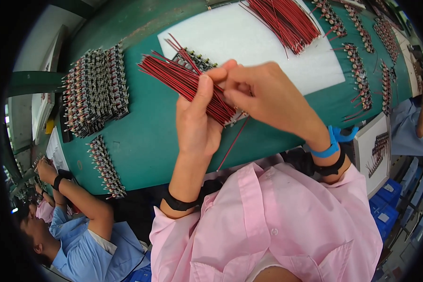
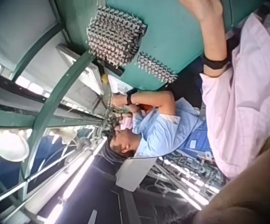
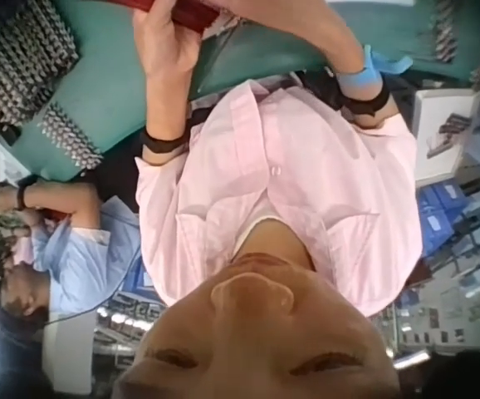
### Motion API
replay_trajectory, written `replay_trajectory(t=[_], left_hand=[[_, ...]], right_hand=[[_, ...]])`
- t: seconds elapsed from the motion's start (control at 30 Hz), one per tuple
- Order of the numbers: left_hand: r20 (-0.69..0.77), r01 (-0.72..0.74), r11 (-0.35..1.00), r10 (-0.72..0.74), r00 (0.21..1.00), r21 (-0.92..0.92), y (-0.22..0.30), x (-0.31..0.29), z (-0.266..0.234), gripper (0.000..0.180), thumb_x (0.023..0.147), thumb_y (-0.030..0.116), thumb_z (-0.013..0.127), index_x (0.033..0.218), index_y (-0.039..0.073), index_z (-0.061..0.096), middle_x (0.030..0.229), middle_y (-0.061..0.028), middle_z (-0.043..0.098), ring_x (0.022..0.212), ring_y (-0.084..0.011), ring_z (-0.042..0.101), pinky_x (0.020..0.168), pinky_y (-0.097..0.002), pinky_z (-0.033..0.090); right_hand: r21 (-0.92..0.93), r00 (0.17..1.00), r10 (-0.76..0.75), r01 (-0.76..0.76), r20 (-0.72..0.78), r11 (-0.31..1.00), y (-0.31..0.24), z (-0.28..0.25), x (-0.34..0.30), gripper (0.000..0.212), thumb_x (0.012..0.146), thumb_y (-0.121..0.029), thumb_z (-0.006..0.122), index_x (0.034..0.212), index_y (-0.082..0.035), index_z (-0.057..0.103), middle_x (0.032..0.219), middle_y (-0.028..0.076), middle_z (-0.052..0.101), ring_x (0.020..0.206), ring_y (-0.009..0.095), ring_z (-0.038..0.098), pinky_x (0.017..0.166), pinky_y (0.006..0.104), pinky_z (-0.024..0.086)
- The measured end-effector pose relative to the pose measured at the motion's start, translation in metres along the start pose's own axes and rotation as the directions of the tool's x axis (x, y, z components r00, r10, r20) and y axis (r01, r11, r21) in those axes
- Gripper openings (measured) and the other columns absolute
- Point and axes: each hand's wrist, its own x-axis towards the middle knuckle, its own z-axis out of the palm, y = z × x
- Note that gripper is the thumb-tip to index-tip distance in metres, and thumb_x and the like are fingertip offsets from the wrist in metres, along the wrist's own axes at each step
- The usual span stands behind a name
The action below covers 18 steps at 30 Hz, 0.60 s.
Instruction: Inserting individual red wires into multi-pin connectors on an assembly line.
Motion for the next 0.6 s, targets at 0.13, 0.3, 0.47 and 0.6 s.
replay_trajectory(t=[0.13,0.3,0.47,0.6], left_hand=[[0.004,-0.042,0.996,0.042,0.999,0.084,0.006,0.001,-0.005,0.028,0.086,0.017,0.044,0.096,-0.008,0.049,0.096,-0.0161,0.054,0.084,-0.0211,0.055,0.073,-0.0319,0.047],[-0.008,-0.123,0.972,0.128,0.992,0.198,0.007,-0.001,-0.006,0.025,0.086,0.017,0.043,0.093,-0.007,0.050,0.086,-0.0121,0.055,0.073,-0.0157,0.055,0.066,-0.0299,0.046],[-0.024,-0.172,0.974,0.177,0.984,0.146,0.010,-0.006,-0.016,0.022,0.085,0.017,0.045,0.090,-0.004,0.050,0.069,-0.0046,0.049,0.055,-0.0086,0.046,0.052,-0.0243,0.043],[-0.051,-0.102,0.975,0.114,0.992,0.196,0.017,-0.013,-0.022,0.022,0.083,0.019,0.049,0.087,-0.002,0.052,0.056,0.0011,0.040,0.043,-0.0050,0.034,0.041,-0.0212,0.035]], right_hand=[[-0.050,0.991,-0.116,0.119,0.066,0.992,-0.006,-0.008,0.013,0.008,0.071,-0.005,0.054,0.069,0.003,0.053,0.051,0.011,0.048,0.043,0.017,0.045,0.042,0.0267,0.035],[-0.181,0.970,-0.239,0.245,0.055,0.953,-0.013,-0.010,0.018,0.011,0.071,-0.007,0.053,0.066,0.003,0.051,0.050,0.010,0.048,0.042,0.016,0.046,0.042,0.0257,0.035],[-0.161,0.992,-0.124,0.128,0.037,0.979,-0.020,-0.024,0.014,0.013,0.073,-0.009,0.053,0.066,0.002,0.051,0.052,0.009,0.051,0.044,0.012,0.049,0.043,0.0239,0.036],[0.369,0.987,0.118,-0.150,0.107,0.917,-0.007,-0.030,0.004,0.013,0.075,-0.010,0.053,0.068,0.001,0.051,0.056,0.007,0.053,0.044,0.008,0.049,0.042,0.0213,0.036]])
